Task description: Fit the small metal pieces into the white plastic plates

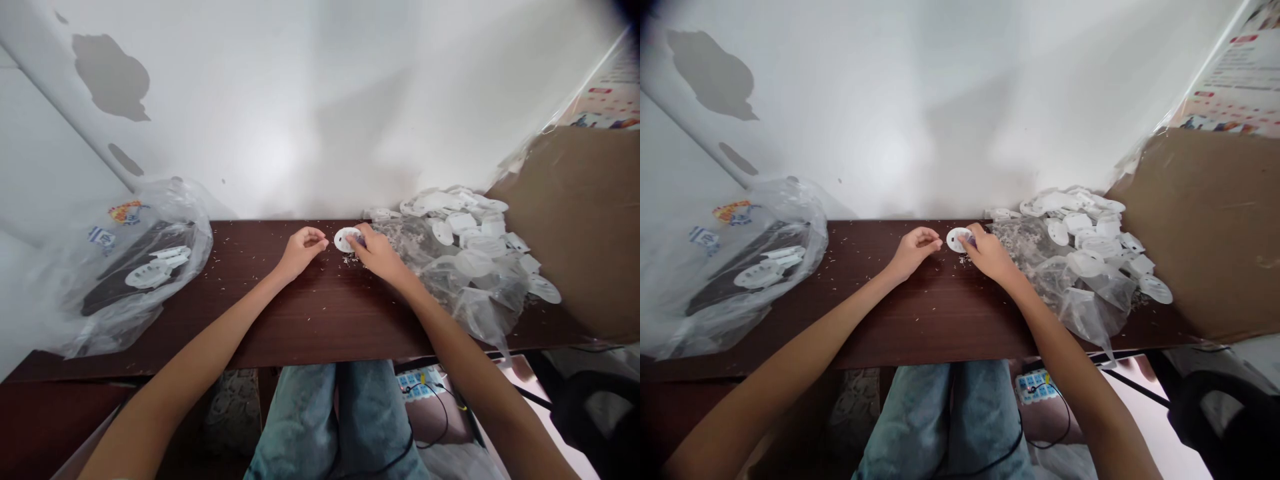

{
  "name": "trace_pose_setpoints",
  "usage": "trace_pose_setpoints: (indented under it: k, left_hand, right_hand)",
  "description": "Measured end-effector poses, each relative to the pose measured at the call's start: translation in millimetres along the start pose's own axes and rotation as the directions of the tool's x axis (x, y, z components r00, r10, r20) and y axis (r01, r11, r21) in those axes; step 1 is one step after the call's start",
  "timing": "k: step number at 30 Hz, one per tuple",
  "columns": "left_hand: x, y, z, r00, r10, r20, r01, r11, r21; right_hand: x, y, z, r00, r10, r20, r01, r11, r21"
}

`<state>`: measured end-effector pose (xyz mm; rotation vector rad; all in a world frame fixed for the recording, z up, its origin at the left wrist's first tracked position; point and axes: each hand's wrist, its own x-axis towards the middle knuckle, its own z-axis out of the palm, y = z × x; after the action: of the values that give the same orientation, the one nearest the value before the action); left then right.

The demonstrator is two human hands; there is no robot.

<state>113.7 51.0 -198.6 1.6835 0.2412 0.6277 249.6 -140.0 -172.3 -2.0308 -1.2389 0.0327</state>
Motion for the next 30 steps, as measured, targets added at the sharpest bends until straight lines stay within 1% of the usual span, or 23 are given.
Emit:
trace_pose_setpoints:
  k: [2, 3, 5, 7, 10, 12, 15, 18, 21, 23, 26, 28, 30]
  left_hand:
    - [-3.5, 3.7, 2.9, 0.997, 0.073, 0.034, -0.074, 0.997, 0.036]
    - [-6.5, 6.3, 5.8, 0.994, 0.09, 0.059, -0.093, 0.995, 0.048]
    - [-14.1, 12.2, 13.3, 0.989, 0.094, 0.11, -0.104, 0.99, 0.09]
    - [-21.9, 17.3, 20.6, 0.988, 0.098, 0.122, -0.114, 0.984, 0.134]
    - [-29.3, 21.2, 26.3, 0.99, 0.127, 0.06, -0.135, 0.975, 0.174]
    - [-30.3, 21.7, 25.8, 0.993, 0.12, 0.004, -0.119, 0.971, 0.209]
    - [-28.1, 20.6, 22.1, 0.99, 0.112, -0.09, -0.085, 0.962, 0.261]
    - [-24.5, 17.3, 18.9, 0.978, 0.13, -0.162, -0.089, 0.967, 0.237]
    - [-21.5, 13.2, 17.7, 0.97, 0.159, -0.183, -0.133, 0.98, 0.147]
    - [-20.8, 11.8, 17.6, 0.978, 0.154, -0.143, -0.144, 0.986, 0.081]
    - [-22.4, 13.4, 19.1, 0.994, 0.11, -0.013, -0.11, 0.993, 0.043]
    - [-24.6, 15.3, 21.7, 0.995, 0.087, 0.058, -0.089, 0.996, 0.031]
    - [-26.4, 15.9, 25.2, 0.993, 0.075, 0.095, -0.074, 0.997, -0.02]
  right_hand:
    - [2.3, 1.0, 4.0, 0.994, 0.092, -0.058, -0.08, 0.98, 0.181]
    - [3.1, 1.2, 6.9, 0.989, 0.128, -0.071, -0.105, 0.957, 0.272]
    - [3.8, 0.4, 13.8, 0.985, 0.163, -0.06, -0.122, 0.893, 0.434]
    - [3.2, -1.8, 20.4, 0.984, 0.175, -0.013, -0.137, 0.811, 0.568]
    - [0.4, -7.9, 25.7, 0.977, 0.192, 0.09, -0.197, 0.667, 0.719]
    - [-2.2, -13.4, 26.0, 0.973, 0.18, 0.144, -0.224, 0.584, 0.78]
    - [-5.8, -21.7, 24.9, 0.967, 0.159, 0.2, -0.255, 0.512, 0.82]
    - [-7.6, -27.1, 25.2, 0.961, 0.148, 0.232, -0.275, 0.486, 0.83]
    - [-7.6, -27.7, 25.9, 0.962, 0.148, 0.231, -0.275, 0.499, 0.822]
    - [-7.0, -26.3, 25.9, 0.962, 0.168, 0.216, -0.273, 0.532, 0.802]
    - [-6.4, -23.9, 25.4, 0.963, 0.177, 0.205, -0.27, 0.567, 0.778]
    - [-6.3, -23.3, 25.7, 0.962, 0.179, 0.206, -0.272, 0.58, 0.768]
    - [-6.6, -23.3, 27.0, 0.961, 0.193, 0.199, -0.275, 0.588, 0.76]
